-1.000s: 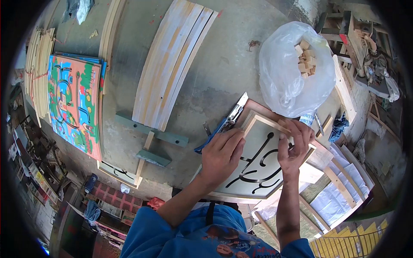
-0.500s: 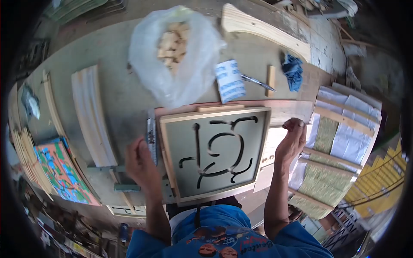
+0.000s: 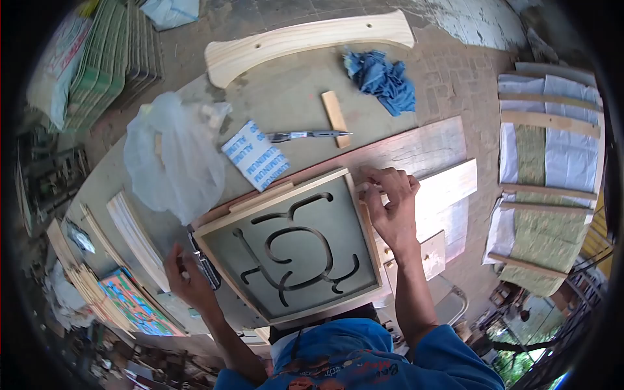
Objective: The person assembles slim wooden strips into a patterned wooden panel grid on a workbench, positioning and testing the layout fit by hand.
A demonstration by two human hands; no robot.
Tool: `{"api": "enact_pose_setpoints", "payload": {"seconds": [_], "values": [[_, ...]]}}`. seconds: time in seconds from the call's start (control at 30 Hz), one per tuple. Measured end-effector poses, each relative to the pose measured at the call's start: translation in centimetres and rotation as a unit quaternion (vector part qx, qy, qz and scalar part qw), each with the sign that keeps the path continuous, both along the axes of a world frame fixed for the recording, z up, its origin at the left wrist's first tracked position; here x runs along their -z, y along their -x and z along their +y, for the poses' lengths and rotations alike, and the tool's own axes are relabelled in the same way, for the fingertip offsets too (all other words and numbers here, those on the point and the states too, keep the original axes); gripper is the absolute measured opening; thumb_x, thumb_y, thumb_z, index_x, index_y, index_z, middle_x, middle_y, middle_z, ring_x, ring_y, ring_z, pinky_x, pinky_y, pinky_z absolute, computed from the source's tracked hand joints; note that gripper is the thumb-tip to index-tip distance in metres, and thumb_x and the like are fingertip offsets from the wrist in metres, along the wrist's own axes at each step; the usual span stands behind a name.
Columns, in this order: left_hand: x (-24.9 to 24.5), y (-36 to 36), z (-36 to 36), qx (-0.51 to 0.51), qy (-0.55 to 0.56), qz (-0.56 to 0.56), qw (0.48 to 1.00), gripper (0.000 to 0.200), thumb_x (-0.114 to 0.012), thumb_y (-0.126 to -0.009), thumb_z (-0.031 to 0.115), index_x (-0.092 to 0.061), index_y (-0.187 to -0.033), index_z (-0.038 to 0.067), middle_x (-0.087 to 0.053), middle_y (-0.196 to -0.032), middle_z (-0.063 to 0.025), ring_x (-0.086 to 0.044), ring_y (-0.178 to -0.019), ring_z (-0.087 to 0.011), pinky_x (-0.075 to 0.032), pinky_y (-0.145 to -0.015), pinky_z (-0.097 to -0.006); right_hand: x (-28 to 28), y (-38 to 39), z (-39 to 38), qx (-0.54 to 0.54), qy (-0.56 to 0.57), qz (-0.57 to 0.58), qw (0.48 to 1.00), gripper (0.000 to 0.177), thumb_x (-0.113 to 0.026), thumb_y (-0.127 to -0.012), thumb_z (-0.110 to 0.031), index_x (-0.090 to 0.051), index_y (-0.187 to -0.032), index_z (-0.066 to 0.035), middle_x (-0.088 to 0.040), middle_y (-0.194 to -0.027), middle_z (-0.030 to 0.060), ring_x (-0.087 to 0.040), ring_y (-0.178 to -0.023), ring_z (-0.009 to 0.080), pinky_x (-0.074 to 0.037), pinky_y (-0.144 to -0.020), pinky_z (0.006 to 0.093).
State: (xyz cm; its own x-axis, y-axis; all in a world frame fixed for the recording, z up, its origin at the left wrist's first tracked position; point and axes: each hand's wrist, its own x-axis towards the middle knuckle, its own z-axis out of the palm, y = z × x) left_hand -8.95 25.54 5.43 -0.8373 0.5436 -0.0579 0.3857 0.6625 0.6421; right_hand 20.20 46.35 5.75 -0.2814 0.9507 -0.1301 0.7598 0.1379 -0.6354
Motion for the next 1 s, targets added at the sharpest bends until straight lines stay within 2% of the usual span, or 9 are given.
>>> {"api": "enact_pose_setpoints", "payload": {"seconds": [0.03,0.1,0.23,0.33,0.43,0.53,0.67,0.73,1.0], "values": [[-0.6,-0.1,0.7,0.019,0.005,0.089,0.996,0.021,-0.056,-0.093,0.000,-0.064,-0.112,-0.003,-0.066,-0.099,-0.0093,-0.061,-0.087,-0.0165,-0.048,-0.078,-0.0292,-0.1,-0.2,0.1,-0.011,-0.005,-0.015,1.000,0.020,-0.065,-0.083,-0.011,-0.067,-0.103,-0.008,-0.065,-0.092,0.0050,-0.057,-0.090,0.0242,-0.032,-0.095,0.0429],[-1.8,-1.0,2.3,0.050,-0.011,0.114,0.992,0.018,-0.056,-0.092,-0.002,-0.065,-0.108,-0.003,-0.066,-0.094,-0.0107,-0.061,-0.083,-0.0183,-0.048,-0.075,-0.0303,0.0,-0.7,-0.3,-0.010,-0.002,-0.024,1.000,0.020,-0.067,-0.082,-0.013,-0.068,-0.101,-0.009,-0.064,-0.097,0.0043,-0.055,-0.095,0.0246,-0.031,-0.096,0.0461],[-4.7,-5.0,8.5,0.246,-0.036,-0.009,0.969,0.016,-0.060,-0.087,-0.003,-0.068,-0.101,-0.001,-0.067,-0.094,-0.0114,-0.064,-0.083,-0.0224,-0.049,-0.078,-0.0326,0.1,-1.6,-1.8,0.000,-0.031,-0.028,0.999,0.022,-0.069,-0.081,-0.017,-0.069,-0.102,-0.010,-0.062,-0.103,0.0042,-0.052,-0.104,0.0232,-0.027,-0.099,0.0434],[-4.6,-7.5,13.5,0.393,0.002,-0.046,0.919,0.021,-0.063,-0.086,-0.001,-0.068,-0.106,0.000,-0.069,-0.100,-0.0137,-0.065,-0.087,-0.0286,-0.050,-0.081,-0.0375,0.5,-1.9,-2.4,-0.007,-0.037,-0.043,0.998,0.022,-0.069,-0.080,-0.018,-0.070,-0.101,-0.010,-0.061,-0.105,0.0040,-0.051,-0.110,0.0240,-0.024,-0.103,0.0484],[-2.6,-9.7,17.4,0.460,-0.017,-0.076,0.885,0.024,-0.064,-0.086,0.002,-0.067,-0.110,0.000,-0.068,-0.102,-0.0148,-0.064,-0.092,-0.0313,-0.050,-0.080,-0.0396,1.1,-2.2,-2.8,-0.003,-0.048,-0.024,0.999,0.023,-0.073,-0.076,-0.019,-0.068,-0.096,-0.010,-0.058,-0.111,0.0029,-0.048,-0.116,0.0271,-0.022,-0.102,0.0589],[-0.9,-10.5,18.9,0.495,0.006,-0.050,0.868,0.024,-0.063,-0.089,0.001,-0.067,-0.113,0.002,-0.069,-0.104,-0.0138,-0.068,-0.090,-0.0249,-0.054,-0.078,-0.0336,1.2,-2.1,-3.0,-0.004,-0.046,-0.010,0.999,0.023,-0.074,-0.076,-0.019,-0.068,-0.097,-0.010,-0.058,-0.110,0.0027,-0.047,-0.119,0.0274,-0.019,-0.104,0.0608],[-0.3,-11.2,19.5,0.504,0.032,-0.052,0.862,0.026,-0.063,-0.089,0.001,-0.066,-0.115,0.001,-0.068,-0.105,-0.0142,-0.068,-0.092,-0.0256,-0.054,-0.080,-0.0338,1.4,-1.8,-3.5,0.019,-0.045,0.016,0.999,0.023,-0.074,-0.075,-0.019,-0.068,-0.096,-0.011,-0.058,-0.110,0.0027,-0.048,-0.120,0.0279,-0.017,-0.105,0.0625],[-0.2,-11.5,19.4,0.498,0.041,-0.098,0.861,0.028,-0.063,-0.089,0.005,-0.064,-0.117,0.001,-0.067,-0.105,-0.0150,-0.063,-0.095,-0.0332,-0.050,-0.081,-0.0406,1.4,-1.6,-3.6,0.030,-0.043,0.026,0.998,0.023,-0.074,-0.075,-0.019,-0.068,-0.096,-0.011,-0.058,-0.109,0.0028,-0.048,-0.120,0.0282,-0.017,-0.105,0.0628],[0.3,-11.8,18.8,0.486,0.051,-0.098,0.867,0.027,-0.062,-0.091,0.005,-0.064,-0.118,0.002,-0.067,-0.102,-0.0156,-0.065,-0.093,-0.0301,-0.051,-0.077,-0.0384,2.0,-1.6,-3.8,0.044,-0.041,0.034,0.998,0.016,-0.074,-0.075,-0.018,-0.067,-0.087,-0.009,-0.058,-0.107,0.0041,-0.048,-0.120,0.0289,-0.016,-0.105,0.0634]]}}
